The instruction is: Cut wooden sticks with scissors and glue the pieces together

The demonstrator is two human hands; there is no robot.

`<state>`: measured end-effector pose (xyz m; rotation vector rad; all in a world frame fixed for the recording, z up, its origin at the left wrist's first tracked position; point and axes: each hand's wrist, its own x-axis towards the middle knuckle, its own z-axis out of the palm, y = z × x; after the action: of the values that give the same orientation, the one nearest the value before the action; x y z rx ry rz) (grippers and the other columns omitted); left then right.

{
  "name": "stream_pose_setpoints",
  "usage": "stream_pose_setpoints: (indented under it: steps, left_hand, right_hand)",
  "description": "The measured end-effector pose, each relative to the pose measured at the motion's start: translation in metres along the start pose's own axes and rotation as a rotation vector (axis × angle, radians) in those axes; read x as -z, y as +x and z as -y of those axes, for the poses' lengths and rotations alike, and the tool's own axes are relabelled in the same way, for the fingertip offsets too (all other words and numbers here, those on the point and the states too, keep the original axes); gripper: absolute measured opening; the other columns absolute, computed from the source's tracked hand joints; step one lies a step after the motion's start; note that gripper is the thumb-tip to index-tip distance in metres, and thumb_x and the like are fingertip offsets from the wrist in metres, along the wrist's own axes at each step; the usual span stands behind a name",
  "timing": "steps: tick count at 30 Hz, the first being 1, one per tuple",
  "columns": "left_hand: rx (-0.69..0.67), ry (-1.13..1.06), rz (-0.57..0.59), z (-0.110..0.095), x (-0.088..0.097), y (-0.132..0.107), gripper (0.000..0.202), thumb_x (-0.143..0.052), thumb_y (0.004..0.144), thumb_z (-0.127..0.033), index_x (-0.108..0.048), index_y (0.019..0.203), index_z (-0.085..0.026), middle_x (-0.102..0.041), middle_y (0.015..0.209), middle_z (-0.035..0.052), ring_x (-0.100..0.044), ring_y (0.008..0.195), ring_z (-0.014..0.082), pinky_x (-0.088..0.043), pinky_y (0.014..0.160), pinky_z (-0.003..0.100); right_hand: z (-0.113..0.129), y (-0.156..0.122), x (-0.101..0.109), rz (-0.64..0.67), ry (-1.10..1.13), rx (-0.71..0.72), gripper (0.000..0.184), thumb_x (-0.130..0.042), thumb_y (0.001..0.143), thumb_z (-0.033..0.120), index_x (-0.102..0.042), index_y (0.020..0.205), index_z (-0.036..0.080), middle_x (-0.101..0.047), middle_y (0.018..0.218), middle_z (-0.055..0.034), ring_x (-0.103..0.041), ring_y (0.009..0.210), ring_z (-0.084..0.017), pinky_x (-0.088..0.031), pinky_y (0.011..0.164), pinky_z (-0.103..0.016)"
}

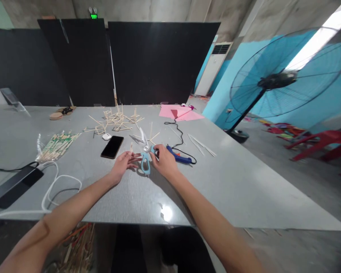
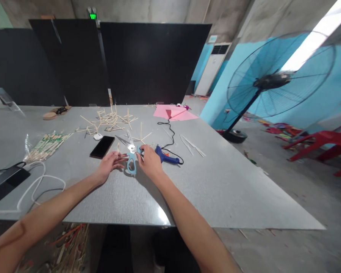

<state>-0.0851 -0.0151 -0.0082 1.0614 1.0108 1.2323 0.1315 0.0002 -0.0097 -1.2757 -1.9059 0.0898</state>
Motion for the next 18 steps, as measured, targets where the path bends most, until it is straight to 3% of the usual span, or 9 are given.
stream_pose_setpoints:
  steps: [3,6,10,13,16,18]
  left_hand:
    - [0.020,-0.024,0.039,0.001,-0.004,-0.006,0.028,-0.068,0.097,-0.044,-0.064,0.096,-0.016,-0.078,0.111,0.0154,-0.077,0.097,0.0229,-0.062,0.075,0.030]
    - [0.009,-0.030,0.053,0.002,-0.004,-0.007,0.038,-0.075,0.090,-0.052,-0.066,0.096,-0.016,-0.077,0.108,0.0124,-0.076,0.096,0.0227,-0.062,0.075,0.030]
    - [-0.041,-0.021,0.058,0.002,-0.004,-0.007,0.051,-0.083,0.079,-0.062,-0.068,0.096,-0.016,-0.075,0.102,0.0087,-0.074,0.096,0.0215,-0.060,0.072,0.027]
    - [-0.080,-0.009,0.069,0.001,-0.005,-0.008,0.053,-0.084,0.077,-0.064,-0.070,0.094,-0.016,-0.074,0.098,0.0066,-0.072,0.090,0.0186,-0.060,0.073,0.027]
    - [-0.100,0.000,0.077,-0.001,-0.005,-0.010,0.052,-0.082,0.079,-0.063,-0.068,0.094,-0.016,-0.076,0.098,0.0073,-0.072,0.083,0.0168,-0.061,0.072,0.027]
    - [-0.089,0.008,0.086,-0.003,-0.004,-0.010,0.049,-0.078,0.083,-0.062,-0.064,0.096,-0.017,-0.078,0.101,0.0098,-0.074,0.076,0.0170,-0.058,0.062,0.026]
  right_hand:
    - [0.011,-0.004,-0.008,0.036,0.250,-0.227,0.031,-0.058,0.093,0.042,-0.058,0.111,0.017,-0.070,0.105,-0.0135,-0.065,0.093,-0.029,-0.049,0.087,-0.042]
    - [0.020,-0.005,-0.013,0.099,0.428,-0.386,0.031,-0.061,0.088,0.043,-0.060,0.107,0.018,-0.070,0.099,-0.0098,-0.065,0.089,-0.026,-0.050,0.086,-0.041]
    - [0.031,-0.006,-0.010,0.204,0.555,-0.418,0.035,-0.055,0.093,0.055,-0.061,0.092,0.021,-0.066,0.080,-0.0035,-0.062,0.074,-0.022,-0.050,0.070,-0.035]
    - [0.037,-0.007,-0.004,0.273,0.601,-0.438,0.046,-0.066,0.085,0.067,-0.056,0.088,0.022,-0.060,0.076,0.0000,-0.057,0.068,-0.018,-0.045,0.063,-0.032]
    - [0.041,-0.009,0.000,0.269,0.512,-0.411,0.049,-0.074,0.078,0.066,-0.053,0.088,0.023,-0.060,0.078,0.0006,-0.056,0.070,-0.018,-0.044,0.064,-0.031]
    - [0.039,-0.010,0.002,0.195,0.366,-0.342,0.047,-0.073,0.079,0.064,-0.050,0.086,0.023,-0.058,0.079,-0.0005,-0.055,0.072,-0.020,-0.044,0.066,-0.033]
